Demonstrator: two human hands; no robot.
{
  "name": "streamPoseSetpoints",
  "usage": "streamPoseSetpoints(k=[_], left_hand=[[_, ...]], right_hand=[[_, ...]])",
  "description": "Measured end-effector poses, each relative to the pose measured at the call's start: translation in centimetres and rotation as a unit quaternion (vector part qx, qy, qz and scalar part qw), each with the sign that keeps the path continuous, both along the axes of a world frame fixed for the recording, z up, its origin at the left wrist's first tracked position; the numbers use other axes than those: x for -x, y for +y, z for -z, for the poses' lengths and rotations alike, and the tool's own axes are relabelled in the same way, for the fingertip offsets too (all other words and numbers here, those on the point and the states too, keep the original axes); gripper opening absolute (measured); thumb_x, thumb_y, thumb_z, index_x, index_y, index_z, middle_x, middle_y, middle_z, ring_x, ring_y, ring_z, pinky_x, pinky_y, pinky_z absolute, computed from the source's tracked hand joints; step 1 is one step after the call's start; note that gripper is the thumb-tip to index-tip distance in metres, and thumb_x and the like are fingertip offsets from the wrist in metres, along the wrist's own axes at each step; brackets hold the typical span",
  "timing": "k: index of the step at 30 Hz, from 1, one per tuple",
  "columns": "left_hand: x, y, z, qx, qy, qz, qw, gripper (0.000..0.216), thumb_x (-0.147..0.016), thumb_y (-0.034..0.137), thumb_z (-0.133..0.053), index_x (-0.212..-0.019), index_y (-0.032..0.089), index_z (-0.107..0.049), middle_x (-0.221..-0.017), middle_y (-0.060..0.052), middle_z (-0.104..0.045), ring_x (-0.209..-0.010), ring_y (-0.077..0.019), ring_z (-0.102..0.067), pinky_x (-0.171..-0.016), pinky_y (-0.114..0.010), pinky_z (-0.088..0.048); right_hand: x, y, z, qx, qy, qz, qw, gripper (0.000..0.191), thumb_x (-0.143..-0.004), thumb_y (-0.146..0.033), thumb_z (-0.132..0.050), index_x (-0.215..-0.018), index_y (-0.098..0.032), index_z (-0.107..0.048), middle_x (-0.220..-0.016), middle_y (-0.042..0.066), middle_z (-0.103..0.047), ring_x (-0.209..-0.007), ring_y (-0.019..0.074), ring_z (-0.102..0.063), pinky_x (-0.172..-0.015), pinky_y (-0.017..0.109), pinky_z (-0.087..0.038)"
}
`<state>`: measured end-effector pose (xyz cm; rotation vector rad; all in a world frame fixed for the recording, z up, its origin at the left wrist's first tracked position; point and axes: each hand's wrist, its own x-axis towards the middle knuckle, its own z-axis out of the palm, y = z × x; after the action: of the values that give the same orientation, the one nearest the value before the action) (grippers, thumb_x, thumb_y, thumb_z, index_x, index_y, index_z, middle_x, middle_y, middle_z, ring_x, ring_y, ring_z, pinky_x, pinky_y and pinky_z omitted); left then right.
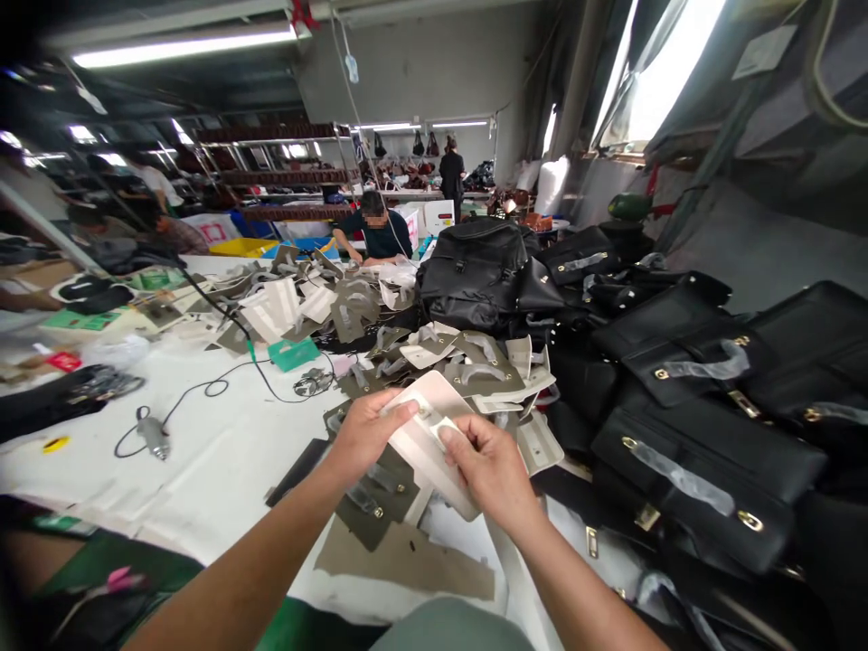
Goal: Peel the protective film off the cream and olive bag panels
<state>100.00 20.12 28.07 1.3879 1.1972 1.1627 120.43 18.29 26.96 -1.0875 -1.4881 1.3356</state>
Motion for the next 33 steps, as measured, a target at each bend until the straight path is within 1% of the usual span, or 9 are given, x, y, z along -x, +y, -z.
streamPoseSetpoints(k=[5,9,13,16,19,21,25,28,33], left_hand=[[-1.7,-3.6,-0.7,0.017,-0.029,0.019,0.999,0.035,-0.088,0.050,-0.064,-0.086,0.016,-0.070,-0.070,0.002,-0.059,-0.060,-0.0116,-0.049,-0.055,-0.020,-0.037],[-2.9,-5.5,-1.6,0.012,-0.020,0.016,1.000,0.036,-0.089,0.051,-0.062,-0.088,0.016,-0.072,-0.071,0.001,-0.061,-0.061,-0.0128,-0.051,-0.056,-0.021,-0.039],[-3.9,-7.2,-2.4,0.004,-0.010,0.042,0.999,0.035,-0.084,0.045,-0.071,-0.105,0.017,-0.074,-0.083,-0.003,-0.069,-0.070,-0.0166,-0.058,-0.062,-0.023,-0.045],[-4.4,-7.9,-2.1,0.015,-0.057,0.053,0.997,0.043,-0.076,0.039,-0.080,-0.112,0.016,-0.073,-0.089,-0.005,-0.071,-0.074,-0.0184,-0.062,-0.066,-0.026,-0.050],[-5.2,-8.2,-0.8,0.027,-0.123,0.030,0.992,0.043,-0.072,0.038,-0.084,-0.106,0.014,-0.074,-0.084,-0.006,-0.073,-0.070,-0.0188,-0.063,-0.065,-0.028,-0.051],[-6.0,-8.3,0.1,0.019,-0.154,0.001,0.988,0.039,-0.074,0.039,-0.083,-0.104,0.015,-0.075,-0.087,-0.006,-0.075,-0.074,-0.0201,-0.066,-0.069,-0.029,-0.053],[-7.2,-8.4,0.8,-0.008,-0.118,-0.057,0.991,0.037,-0.080,0.042,-0.077,-0.108,0.018,-0.075,-0.104,-0.009,-0.076,-0.087,-0.0229,-0.068,-0.075,-0.029,-0.054],[-7.6,-8.3,0.7,-0.023,-0.104,-0.087,0.990,0.035,-0.084,0.043,-0.073,-0.108,0.018,-0.075,-0.105,-0.008,-0.076,-0.091,-0.0237,-0.069,-0.079,-0.030,-0.054],[-8.0,-8.2,0.5,-0.036,-0.067,-0.136,0.988,0.034,-0.075,0.035,-0.081,-0.104,0.018,-0.076,-0.098,-0.006,-0.078,-0.089,-0.0232,-0.071,-0.081,-0.030,-0.055]], right_hand=[[0.1,-1.6,-0.9,-0.050,-0.052,-0.018,0.997,0.037,-0.096,-0.049,-0.058,-0.075,-0.019,-0.057,-0.063,-0.004,-0.056,-0.048,0.0096,-0.046,-0.050,0.023,-0.033],[-0.3,-2.7,-1.0,-0.102,-0.100,0.012,0.990,0.037,-0.096,-0.048,-0.058,-0.072,-0.019,-0.058,-0.061,-0.004,-0.057,-0.052,0.0109,-0.047,-0.054,0.024,-0.035],[-1.2,-3.3,-1.0,-0.073,-0.101,0.043,0.991,0.043,-0.092,-0.054,-0.061,-0.068,-0.020,-0.054,-0.056,-0.004,-0.054,-0.050,0.0112,-0.044,-0.051,0.024,-0.033],[-1.9,-3.7,-1.1,-0.071,-0.074,0.047,0.994,0.048,-0.088,-0.059,-0.064,-0.064,-0.020,-0.049,-0.055,-0.004,-0.048,-0.052,0.0108,-0.039,-0.050,0.024,-0.029],[-2.3,-4.1,-1.2,-0.075,-0.054,0.048,0.995,0.052,-0.085,-0.061,-0.066,-0.060,-0.020,-0.047,-0.056,-0.004,-0.044,-0.054,0.0107,-0.036,-0.049,0.023,-0.028],[-2.5,-4.4,-1.2,-0.070,-0.051,0.043,0.995,0.052,-0.086,-0.062,-0.064,-0.060,-0.020,-0.047,-0.055,-0.004,-0.044,-0.053,0.0108,-0.036,-0.050,0.024,-0.028],[-2.9,-4.8,-0.8,-0.037,-0.029,-0.001,0.999,0.052,-0.090,-0.064,-0.058,-0.065,-0.019,-0.051,-0.059,-0.003,-0.048,-0.057,0.0120,-0.040,-0.053,0.024,-0.031],[-3.0,-5.0,-0.2,-0.022,-0.009,-0.033,0.999,0.047,-0.093,-0.061,-0.056,-0.073,-0.018,-0.056,-0.067,-0.003,-0.050,-0.062,0.0128,-0.043,-0.057,0.024,-0.034],[-2.6,-4.8,0.3,-0.089,-0.089,0.034,0.991,0.044,-0.096,-0.053,-0.055,-0.068,-0.019,-0.052,-0.067,-0.003,-0.051,-0.064,0.0133,-0.045,-0.057,0.025,-0.033]])
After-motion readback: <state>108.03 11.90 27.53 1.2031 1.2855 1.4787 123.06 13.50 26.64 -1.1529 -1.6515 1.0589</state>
